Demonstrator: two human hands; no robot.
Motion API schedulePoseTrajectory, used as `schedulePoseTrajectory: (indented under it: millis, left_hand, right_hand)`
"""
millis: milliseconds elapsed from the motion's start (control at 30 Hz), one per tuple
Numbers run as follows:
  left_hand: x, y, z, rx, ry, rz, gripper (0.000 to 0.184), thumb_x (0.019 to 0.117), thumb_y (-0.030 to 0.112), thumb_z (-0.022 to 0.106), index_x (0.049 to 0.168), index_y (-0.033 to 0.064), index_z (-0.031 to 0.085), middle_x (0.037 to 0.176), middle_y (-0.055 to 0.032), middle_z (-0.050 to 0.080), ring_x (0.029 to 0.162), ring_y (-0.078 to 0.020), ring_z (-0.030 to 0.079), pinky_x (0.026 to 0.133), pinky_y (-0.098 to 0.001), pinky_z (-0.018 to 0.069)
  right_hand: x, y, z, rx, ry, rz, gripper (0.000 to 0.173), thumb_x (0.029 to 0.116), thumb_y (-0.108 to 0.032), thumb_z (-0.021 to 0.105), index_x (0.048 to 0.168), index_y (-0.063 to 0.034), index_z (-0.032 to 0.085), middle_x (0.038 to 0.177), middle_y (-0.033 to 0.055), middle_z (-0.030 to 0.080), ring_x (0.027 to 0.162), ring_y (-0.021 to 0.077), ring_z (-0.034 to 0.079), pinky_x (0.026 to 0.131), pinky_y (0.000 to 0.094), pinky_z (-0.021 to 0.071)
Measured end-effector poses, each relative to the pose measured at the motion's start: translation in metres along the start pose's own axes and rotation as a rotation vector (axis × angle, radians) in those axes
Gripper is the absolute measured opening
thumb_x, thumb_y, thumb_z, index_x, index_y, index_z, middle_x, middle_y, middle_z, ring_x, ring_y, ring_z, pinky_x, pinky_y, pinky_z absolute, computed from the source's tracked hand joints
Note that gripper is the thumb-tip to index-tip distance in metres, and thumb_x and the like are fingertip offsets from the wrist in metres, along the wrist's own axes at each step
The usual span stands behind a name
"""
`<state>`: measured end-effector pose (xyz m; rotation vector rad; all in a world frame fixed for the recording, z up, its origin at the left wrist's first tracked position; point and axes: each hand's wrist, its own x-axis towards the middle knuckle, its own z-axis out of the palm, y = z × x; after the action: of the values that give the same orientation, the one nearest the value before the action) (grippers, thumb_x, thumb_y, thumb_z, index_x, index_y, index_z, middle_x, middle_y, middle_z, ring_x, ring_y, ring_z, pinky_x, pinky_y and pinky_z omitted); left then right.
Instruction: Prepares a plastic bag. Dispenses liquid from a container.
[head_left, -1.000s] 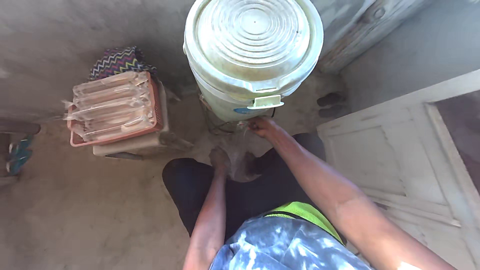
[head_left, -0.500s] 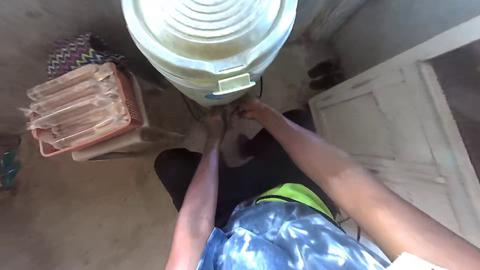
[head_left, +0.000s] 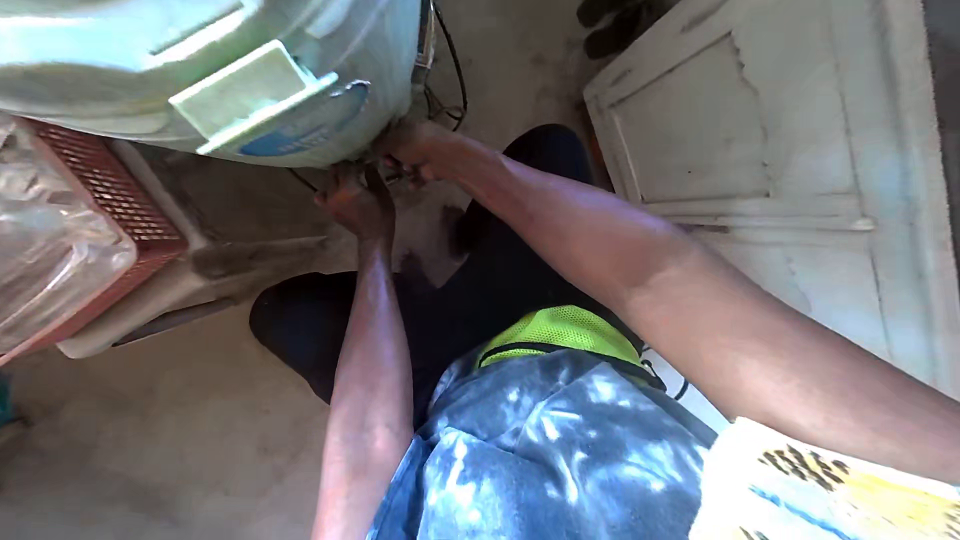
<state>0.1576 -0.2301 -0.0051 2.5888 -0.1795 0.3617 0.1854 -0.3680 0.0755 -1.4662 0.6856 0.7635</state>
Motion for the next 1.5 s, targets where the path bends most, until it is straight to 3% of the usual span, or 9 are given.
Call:
schedulePoseTrajectory:
  millis: [167, 333, 700, 933, 1067, 1367, 1500]
  left_hand:
    - [0.002, 0.0, -0.003, 0.001, -0.075, -0.035, 0.021, 0.0972, 0.02, 0.063, 0.099, 0.004, 0.077, 0.103, -0.0163, 0.074, 0.1, -0.0338, 0.069, 0.094, -0.0601, 0.0439]
    - [0.003, 0.0, -0.002, -0.001, -0.037, -0.01, 0.02, 0.0962, 0.02, 0.066, 0.097, 0.0023, 0.076, 0.101, -0.0167, 0.074, 0.099, -0.0325, 0.07, 0.094, -0.0568, 0.0471]
    - [0.003, -0.001, 0.001, 0.047, 0.04, -0.002, 0.019, 0.0939, 0.019, 0.069, 0.09, 0.0015, 0.074, 0.094, -0.0162, 0.074, 0.092, -0.033, 0.071, 0.087, -0.0539, 0.05]
    - [0.003, -0.001, 0.0, 0.029, -0.034, -0.034, 0.023, 0.0964, 0.023, 0.066, 0.095, 0.0011, 0.074, 0.1, -0.0177, 0.074, 0.099, -0.035, 0.07, 0.095, -0.0582, 0.0451]
    - [0.003, -0.002, 0.001, 0.009, -0.018, -0.018, 0.022, 0.0968, 0.023, 0.066, 0.095, 0.0032, 0.075, 0.1, -0.0161, 0.074, 0.097, -0.0339, 0.07, 0.094, -0.0583, 0.0449]
    - [0.004, 0.004, -0.005, 0.035, -0.074, -0.054, 0.022, 0.0974, 0.02, 0.063, 0.101, 0.002, 0.075, 0.105, -0.0175, 0.074, 0.103, -0.0359, 0.069, 0.098, -0.059, 0.043]
    - [0.002, 0.001, -0.001, 0.011, 0.009, -0.009, 0.022, 0.0953, 0.022, 0.068, 0.095, 0.0008, 0.074, 0.099, -0.0183, 0.074, 0.095, -0.0357, 0.07, 0.093, -0.0598, 0.0448]
  right_hand:
    - [0.004, 0.002, 0.0, -0.06, -0.018, -0.043, 0.015, 0.0996, -0.019, 0.062, 0.088, -0.0111, 0.056, 0.064, -0.0021, 0.045, 0.046, 0.0089, 0.041, 0.042, 0.0247, 0.0397]
    - [0.006, 0.001, -0.001, -0.022, -0.019, -0.007, 0.024, 0.0997, -0.021, 0.06, 0.078, -0.0129, 0.052, 0.059, -0.0022, 0.042, 0.044, 0.0104, 0.039, 0.041, 0.0262, 0.0373]
    - [0.004, -0.002, -0.002, -0.019, -0.007, 0.021, 0.025, 0.1011, -0.018, 0.058, 0.078, -0.0129, 0.048, 0.059, -0.0021, 0.04, 0.045, 0.0105, 0.037, 0.044, 0.0272, 0.0403]
    - [0.006, -0.003, -0.001, -0.056, 0.011, 0.033, 0.023, 0.101, -0.02, 0.059, 0.08, -0.0123, 0.051, 0.061, -0.0013, 0.042, 0.046, 0.0113, 0.04, 0.045, 0.0281, 0.042]
    - [0.007, -0.002, 0.001, -0.04, 0.022, 0.037, 0.027, 0.1003, -0.021, 0.06, 0.077, -0.0129, 0.05, 0.06, -0.0015, 0.041, 0.045, 0.0114, 0.038, 0.044, 0.0285, 0.0407]
    - [0.006, -0.004, 0.001, -0.073, 0.028, 0.053, 0.023, 0.1007, -0.02, 0.058, 0.081, -0.0127, 0.05, 0.062, -0.0012, 0.043, 0.046, 0.0115, 0.04, 0.044, 0.0283, 0.0412]
    - [-0.004, 0.002, -0.011, -0.219, 0.03, -0.111, 0.025, 0.1009, -0.03, 0.063, 0.095, -0.0063, 0.062, 0.07, 0.0028, 0.058, 0.049, 0.0107, 0.052, 0.044, 0.0277, 0.045]
